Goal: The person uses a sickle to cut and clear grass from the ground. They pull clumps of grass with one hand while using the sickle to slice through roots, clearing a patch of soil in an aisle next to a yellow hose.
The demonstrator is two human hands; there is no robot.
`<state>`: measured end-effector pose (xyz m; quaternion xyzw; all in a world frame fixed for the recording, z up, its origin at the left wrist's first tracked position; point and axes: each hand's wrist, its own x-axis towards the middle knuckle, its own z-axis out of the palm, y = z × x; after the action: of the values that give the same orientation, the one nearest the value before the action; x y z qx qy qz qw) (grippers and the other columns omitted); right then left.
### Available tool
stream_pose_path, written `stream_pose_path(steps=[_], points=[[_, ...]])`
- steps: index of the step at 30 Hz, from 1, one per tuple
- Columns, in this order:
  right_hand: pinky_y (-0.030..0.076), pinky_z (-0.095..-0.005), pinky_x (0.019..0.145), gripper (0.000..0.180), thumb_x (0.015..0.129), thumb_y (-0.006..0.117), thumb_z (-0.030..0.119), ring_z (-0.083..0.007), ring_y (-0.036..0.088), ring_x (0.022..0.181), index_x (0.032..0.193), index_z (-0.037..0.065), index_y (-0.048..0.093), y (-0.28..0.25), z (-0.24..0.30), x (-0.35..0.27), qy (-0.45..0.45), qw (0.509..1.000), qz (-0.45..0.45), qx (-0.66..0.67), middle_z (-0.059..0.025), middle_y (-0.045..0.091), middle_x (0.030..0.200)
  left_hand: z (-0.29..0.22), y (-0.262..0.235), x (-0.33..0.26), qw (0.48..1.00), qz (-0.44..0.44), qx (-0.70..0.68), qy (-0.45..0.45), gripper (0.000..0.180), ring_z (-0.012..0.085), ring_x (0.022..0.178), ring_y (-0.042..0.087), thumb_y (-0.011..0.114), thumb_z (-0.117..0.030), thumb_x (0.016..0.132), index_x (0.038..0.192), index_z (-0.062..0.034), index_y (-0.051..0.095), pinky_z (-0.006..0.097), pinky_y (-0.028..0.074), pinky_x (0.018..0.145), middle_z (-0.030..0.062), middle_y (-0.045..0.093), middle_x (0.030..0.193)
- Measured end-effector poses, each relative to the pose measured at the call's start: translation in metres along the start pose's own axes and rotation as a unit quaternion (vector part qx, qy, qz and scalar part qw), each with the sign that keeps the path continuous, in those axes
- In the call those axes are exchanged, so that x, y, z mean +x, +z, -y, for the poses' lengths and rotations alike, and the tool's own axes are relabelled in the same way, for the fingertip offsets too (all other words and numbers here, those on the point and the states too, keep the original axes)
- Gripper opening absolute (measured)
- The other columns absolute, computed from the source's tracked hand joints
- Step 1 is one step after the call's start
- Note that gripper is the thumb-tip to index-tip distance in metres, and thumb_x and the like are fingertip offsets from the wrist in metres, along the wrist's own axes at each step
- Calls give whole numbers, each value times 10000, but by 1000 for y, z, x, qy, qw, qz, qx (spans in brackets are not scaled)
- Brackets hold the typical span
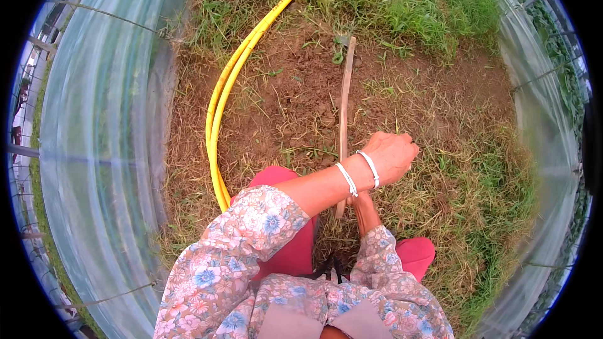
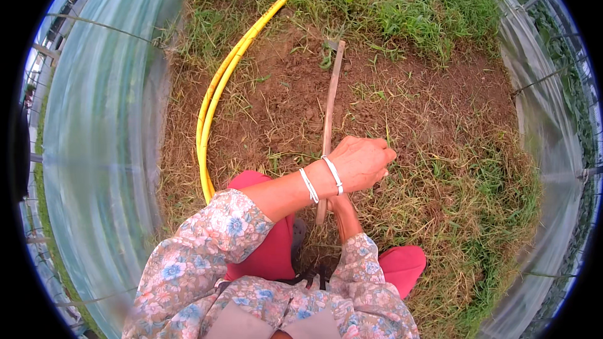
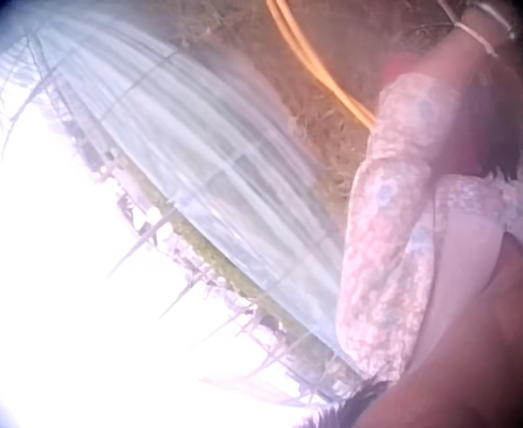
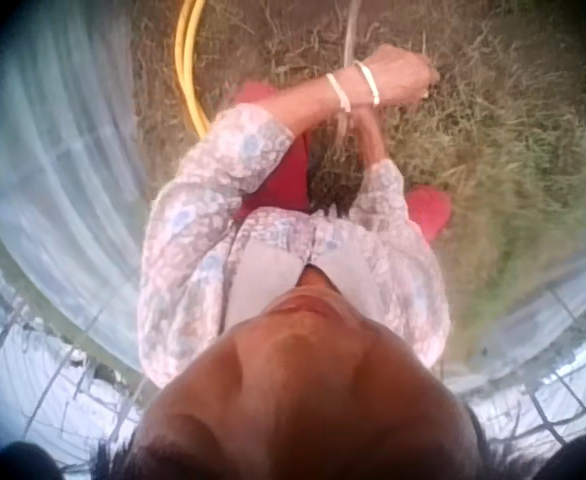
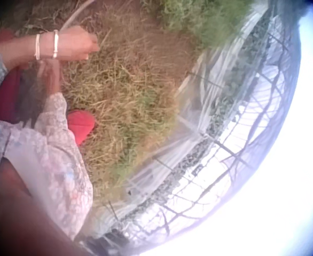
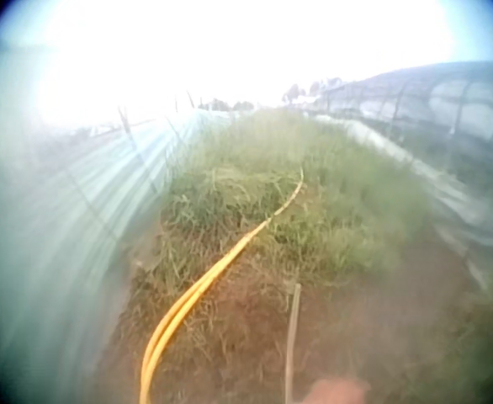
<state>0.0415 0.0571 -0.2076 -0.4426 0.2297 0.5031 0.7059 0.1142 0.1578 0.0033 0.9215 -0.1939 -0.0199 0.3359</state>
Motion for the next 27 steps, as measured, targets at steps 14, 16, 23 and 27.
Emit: stream_pose_path(steps=[14, 16, 23, 27], points=[[397, -309, 369, 121, 842, 581, 79, -131, 453, 423, 808, 27, 477, 83, 105, 68, -236, 931, -189, -203, -28, 466, 558, -8, 10, -8, 998, -60, 32, 20, 185, 286, 811, 647, 655, -199, 764, 891, -69, 622, 431, 533, 671, 90, 591, 821], [398, -323, 363, 137, 835, 574, 99, -151, 478, 414, 754, 33, 486, 89, 72, 90, -164, 926, -172, -294, -44, 478, 537, -16, 6, -10, 997, -65, 15, 39, 178, 282, 813, 654, 652, -192, 773, 896, -67, 626, 420, 536, 678, 94, 601, 829], [407, -314, 382, 127, 822, 544, 35, -122, 437, 400, 938, 44, 492, -26, -30, -39, 89, 994, 29, -52, -20, 462, 580, -14, 3, -9, 999, -43, 19, 2, 191, 297, 871, 659, 633, -150, 793, 948, -40, 637, 416, 537, 718, 124, 623, 886], [425, -331, 388, 223, 800, 509, 3, -132, 437, 396, 1022, 9, 494, -32, -39, -88, -18, 963, -111, -246, -25, 457, 581, -8, 11, -3, 999, -30, 30, 4, 193, 311, 882, 656, 621, -126, 769, 935, -28, 636, 417, 540, 726, 134, 617, 881]])
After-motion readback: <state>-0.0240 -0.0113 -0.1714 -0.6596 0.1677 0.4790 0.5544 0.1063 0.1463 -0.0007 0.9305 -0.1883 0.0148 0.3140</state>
